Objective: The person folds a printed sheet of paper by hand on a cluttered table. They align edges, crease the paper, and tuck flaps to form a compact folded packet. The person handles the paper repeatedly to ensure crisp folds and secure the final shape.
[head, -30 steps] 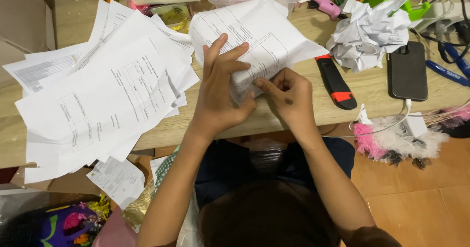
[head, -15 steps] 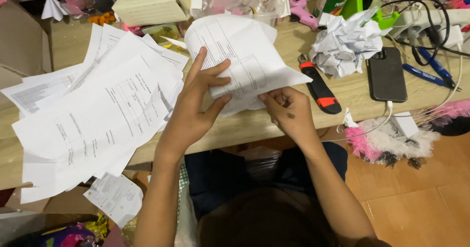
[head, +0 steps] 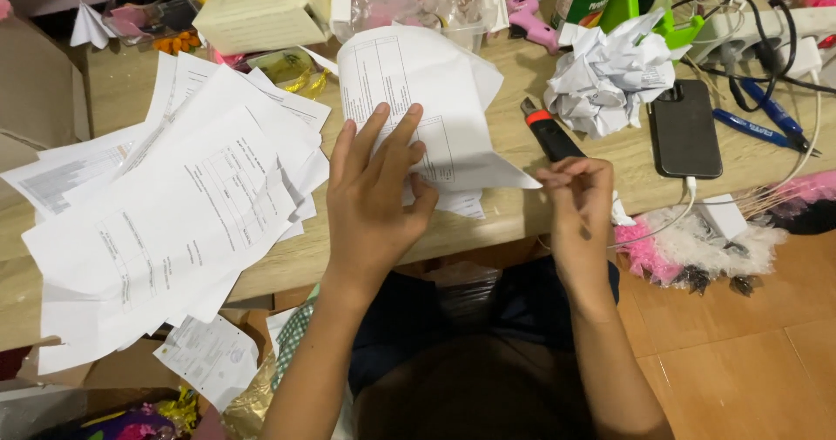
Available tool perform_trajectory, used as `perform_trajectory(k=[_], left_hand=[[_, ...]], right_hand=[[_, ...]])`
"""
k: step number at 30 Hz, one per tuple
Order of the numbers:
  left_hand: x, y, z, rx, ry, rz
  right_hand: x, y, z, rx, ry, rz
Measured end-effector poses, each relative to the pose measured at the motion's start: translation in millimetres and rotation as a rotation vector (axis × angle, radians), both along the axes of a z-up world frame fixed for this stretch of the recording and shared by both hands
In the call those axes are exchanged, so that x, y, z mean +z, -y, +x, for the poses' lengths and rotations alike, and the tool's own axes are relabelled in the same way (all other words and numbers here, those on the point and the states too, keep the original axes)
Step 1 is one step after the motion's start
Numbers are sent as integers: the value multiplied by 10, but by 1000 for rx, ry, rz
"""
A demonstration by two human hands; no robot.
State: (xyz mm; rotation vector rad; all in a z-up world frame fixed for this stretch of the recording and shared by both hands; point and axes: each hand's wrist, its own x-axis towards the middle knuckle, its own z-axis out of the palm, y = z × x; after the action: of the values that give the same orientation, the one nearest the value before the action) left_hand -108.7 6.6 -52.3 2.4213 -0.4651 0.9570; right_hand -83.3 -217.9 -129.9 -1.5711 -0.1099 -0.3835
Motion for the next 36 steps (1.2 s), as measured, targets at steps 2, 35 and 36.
perform_trajectory(k=[2, 35, 36], left_hand=[[-59, 12, 5, 8, 7, -3], [391, 95, 726, -438, -34, 531], [385, 88, 725, -437, -40, 525]], right_hand=[[151, 26, -61, -48, 125, 35], [566, -147, 43, 98, 325, -491], [543, -212, -2, 102, 320, -494]])
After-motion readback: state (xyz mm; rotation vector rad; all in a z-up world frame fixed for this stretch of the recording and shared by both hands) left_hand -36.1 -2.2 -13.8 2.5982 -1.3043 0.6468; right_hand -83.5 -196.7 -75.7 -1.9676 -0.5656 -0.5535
